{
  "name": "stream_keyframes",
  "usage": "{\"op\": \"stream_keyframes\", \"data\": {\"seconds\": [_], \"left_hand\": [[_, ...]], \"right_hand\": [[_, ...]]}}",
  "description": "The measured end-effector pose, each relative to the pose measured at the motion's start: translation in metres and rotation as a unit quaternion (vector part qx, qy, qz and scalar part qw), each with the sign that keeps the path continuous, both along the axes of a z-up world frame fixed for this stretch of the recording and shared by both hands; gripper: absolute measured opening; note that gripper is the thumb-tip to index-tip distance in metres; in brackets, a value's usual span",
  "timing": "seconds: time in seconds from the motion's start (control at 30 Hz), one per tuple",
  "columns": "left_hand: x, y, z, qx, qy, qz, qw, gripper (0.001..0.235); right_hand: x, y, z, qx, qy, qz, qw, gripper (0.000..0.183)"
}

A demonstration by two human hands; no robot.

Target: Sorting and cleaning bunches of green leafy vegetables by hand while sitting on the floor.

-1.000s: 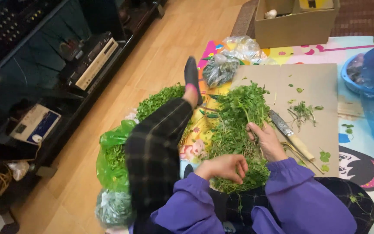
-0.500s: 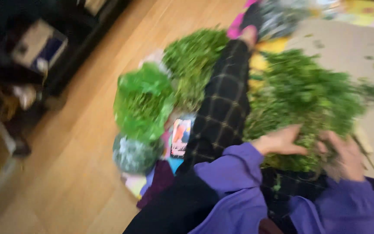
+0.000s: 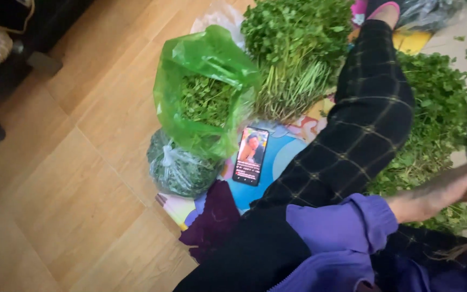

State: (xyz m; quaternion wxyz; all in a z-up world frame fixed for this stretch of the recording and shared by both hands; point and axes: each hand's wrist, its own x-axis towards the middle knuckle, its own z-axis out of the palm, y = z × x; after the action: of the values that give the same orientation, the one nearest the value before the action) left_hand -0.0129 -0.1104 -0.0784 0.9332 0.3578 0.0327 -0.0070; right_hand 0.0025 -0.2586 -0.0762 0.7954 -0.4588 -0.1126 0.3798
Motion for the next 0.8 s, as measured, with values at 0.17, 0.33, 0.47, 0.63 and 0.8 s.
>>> {"op": "stream_keyframes", "data": {"seconds": [0.17,0.33,0.47,0.63,0.8], "left_hand": [[-0.008,0.02,0.022,0.029,-0.037,0.02,0.999,0.051],[-0.017,0.034,0.042,0.061,-0.067,0.025,0.996,0.054],[-0.029,0.048,0.062,0.067,-0.054,-0.001,0.996,0.06],[-0.035,0.057,0.078,0.115,0.025,-0.037,0.992,0.059],[-0.028,0.05,0.065,0.214,0.076,0.001,0.974,0.067]], "right_hand": [[-0.014,0.019,0.023,0.048,-0.005,0.017,0.999,0.04],[-0.023,0.012,0.025,0.1,-0.003,0.02,0.995,0.053],[-0.017,-0.015,-0.001,-0.032,0.001,0.014,0.999,0.021],[-0.022,-0.014,-0.004,-0.148,-0.036,-0.035,0.988,0.019],[-0.02,-0.024,-0.022,-0.2,-0.021,-0.056,0.978,0.027]]}}
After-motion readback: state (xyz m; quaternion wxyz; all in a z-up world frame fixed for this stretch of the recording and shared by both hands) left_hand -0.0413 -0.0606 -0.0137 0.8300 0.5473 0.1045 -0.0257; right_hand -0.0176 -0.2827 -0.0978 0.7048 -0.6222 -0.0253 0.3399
